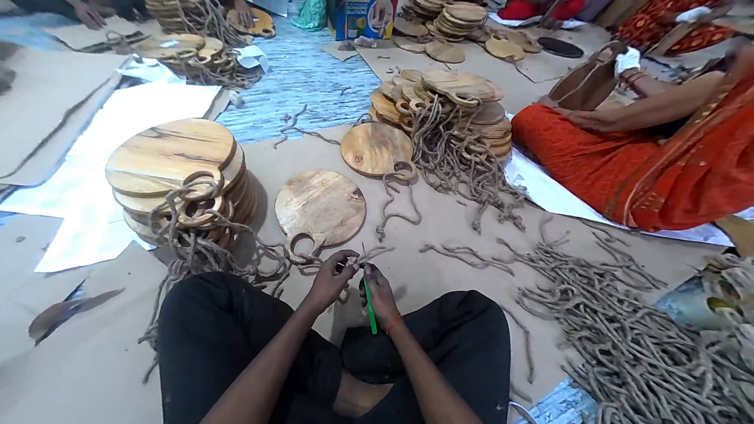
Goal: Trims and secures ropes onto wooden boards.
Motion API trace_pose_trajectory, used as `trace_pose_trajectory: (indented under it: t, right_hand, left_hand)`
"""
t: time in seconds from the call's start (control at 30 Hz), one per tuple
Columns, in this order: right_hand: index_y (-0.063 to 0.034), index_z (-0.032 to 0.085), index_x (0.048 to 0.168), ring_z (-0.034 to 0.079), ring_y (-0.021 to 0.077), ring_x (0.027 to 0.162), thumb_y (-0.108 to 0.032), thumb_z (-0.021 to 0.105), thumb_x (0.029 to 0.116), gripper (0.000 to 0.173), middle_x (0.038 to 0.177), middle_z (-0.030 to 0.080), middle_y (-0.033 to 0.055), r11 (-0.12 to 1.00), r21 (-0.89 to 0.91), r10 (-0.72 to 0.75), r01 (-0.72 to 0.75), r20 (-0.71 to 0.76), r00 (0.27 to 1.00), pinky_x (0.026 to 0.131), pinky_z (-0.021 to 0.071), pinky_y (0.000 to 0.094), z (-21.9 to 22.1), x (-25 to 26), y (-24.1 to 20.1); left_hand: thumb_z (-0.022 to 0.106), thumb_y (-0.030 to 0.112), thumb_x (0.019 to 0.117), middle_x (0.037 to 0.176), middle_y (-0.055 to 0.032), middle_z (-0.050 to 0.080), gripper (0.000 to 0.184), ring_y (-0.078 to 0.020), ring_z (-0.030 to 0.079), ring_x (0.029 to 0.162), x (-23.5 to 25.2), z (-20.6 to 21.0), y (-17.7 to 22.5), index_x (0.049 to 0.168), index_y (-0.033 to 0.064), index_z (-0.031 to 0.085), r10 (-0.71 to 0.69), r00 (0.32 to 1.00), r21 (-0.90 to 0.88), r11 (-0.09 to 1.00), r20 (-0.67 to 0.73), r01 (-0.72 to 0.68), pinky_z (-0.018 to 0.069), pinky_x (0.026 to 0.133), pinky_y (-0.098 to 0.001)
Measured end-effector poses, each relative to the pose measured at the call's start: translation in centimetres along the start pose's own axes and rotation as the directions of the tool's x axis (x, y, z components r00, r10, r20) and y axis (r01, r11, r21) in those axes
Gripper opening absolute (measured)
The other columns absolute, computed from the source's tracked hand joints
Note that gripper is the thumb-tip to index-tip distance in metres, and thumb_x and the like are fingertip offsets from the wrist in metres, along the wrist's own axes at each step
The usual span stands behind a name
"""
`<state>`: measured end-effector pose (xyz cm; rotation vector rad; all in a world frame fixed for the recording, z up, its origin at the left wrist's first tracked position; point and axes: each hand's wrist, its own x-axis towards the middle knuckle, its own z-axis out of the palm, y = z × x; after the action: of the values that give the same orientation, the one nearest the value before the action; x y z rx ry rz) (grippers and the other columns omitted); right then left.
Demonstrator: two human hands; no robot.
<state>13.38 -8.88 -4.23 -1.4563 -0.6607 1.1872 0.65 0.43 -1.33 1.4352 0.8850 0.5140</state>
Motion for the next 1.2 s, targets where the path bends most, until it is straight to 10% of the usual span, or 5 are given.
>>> trace_pose_trajectory:
  t: [0.13,0.37,0.8,1.07,1.2]
  right_hand:
    - [0.0015,0.053,0.131,0.061,0.0119,0.060,-0.024,0.042,0.1083,0.035,0.075,0.061,0.0024,0.994,0.037,-0.104,0.102,0.060,0.993,0.058,0.0564,0.0283,0.0,0.0,0.3]
    - [-0.0044,0.056,0.098,0.049,0.0049,0.048,-0.027,0.037,0.1071,0.031,0.065,0.053,-0.0032,0.993,0.118,0.013,-0.023,0.090,0.996,0.046,0.0460,0.0200,-0.2,-0.4,-0.3]
    - [-0.0130,0.049,0.075,0.039,0.0040,0.039,-0.040,0.024,0.1099,0.051,0.053,0.043,-0.0059,0.989,0.130,0.054,-0.068,0.107,0.993,0.038,0.0362,0.0194,0.0,0.1,0.2]
    - [-0.0163,0.046,0.071,0.037,0.0011,0.036,-0.054,0.011,0.1094,0.065,0.048,0.040,-0.0074,0.829,0.422,0.264,-0.366,0.281,0.923,0.036,0.0329,0.0155,1.2,-2.0,-1.8]
    - [-0.0183,0.052,0.070,0.039,-0.0006,0.036,-0.060,0.015,0.1061,0.066,0.049,0.044,-0.0087,0.734,0.553,0.158,-0.394,0.426,0.891,0.037,0.0344,0.0141,1.2,-2.3,-1.5]
  left_hand:
    - [0.057,0.015,0.1047,0.117,-0.0119,0.061,0.026,-0.0163,0.065,0.080,0.0,-0.1,0.3,0.128,0.0068,0.063,-0.009,1.000,-0.001,1.000,0.007,0.009,0.0579,0.071,-0.0324]
    - [0.055,0.014,0.1024,0.081,-0.0007,0.063,0.021,-0.0061,0.050,0.062,0.0,-0.1,-0.1,0.115,0.0053,0.070,0.120,0.993,0.114,0.986,0.022,-0.121,0.0443,0.061,-0.0248]
    - [0.060,0.020,0.1011,0.078,0.0033,0.061,0.020,-0.0031,0.045,0.059,0.0,-0.1,0.0,0.110,0.0087,0.073,0.139,0.988,0.116,0.983,0.062,-0.146,0.0402,0.058,-0.0218]
    - [0.067,0.022,0.0939,0.108,-0.0059,0.066,0.050,-0.0106,0.064,0.084,-0.1,-0.1,0.5,0.137,0.0012,0.053,0.051,0.996,-0.001,0.999,0.073,-0.051,0.0539,0.075,-0.0272]
    - [0.063,0.037,0.0944,0.147,-0.0125,0.054,0.071,-0.0176,0.057,0.129,0.0,-0.3,-0.2,0.152,0.0014,0.043,0.169,0.956,-0.070,0.985,0.240,-0.157,0.0496,0.105,-0.0353]
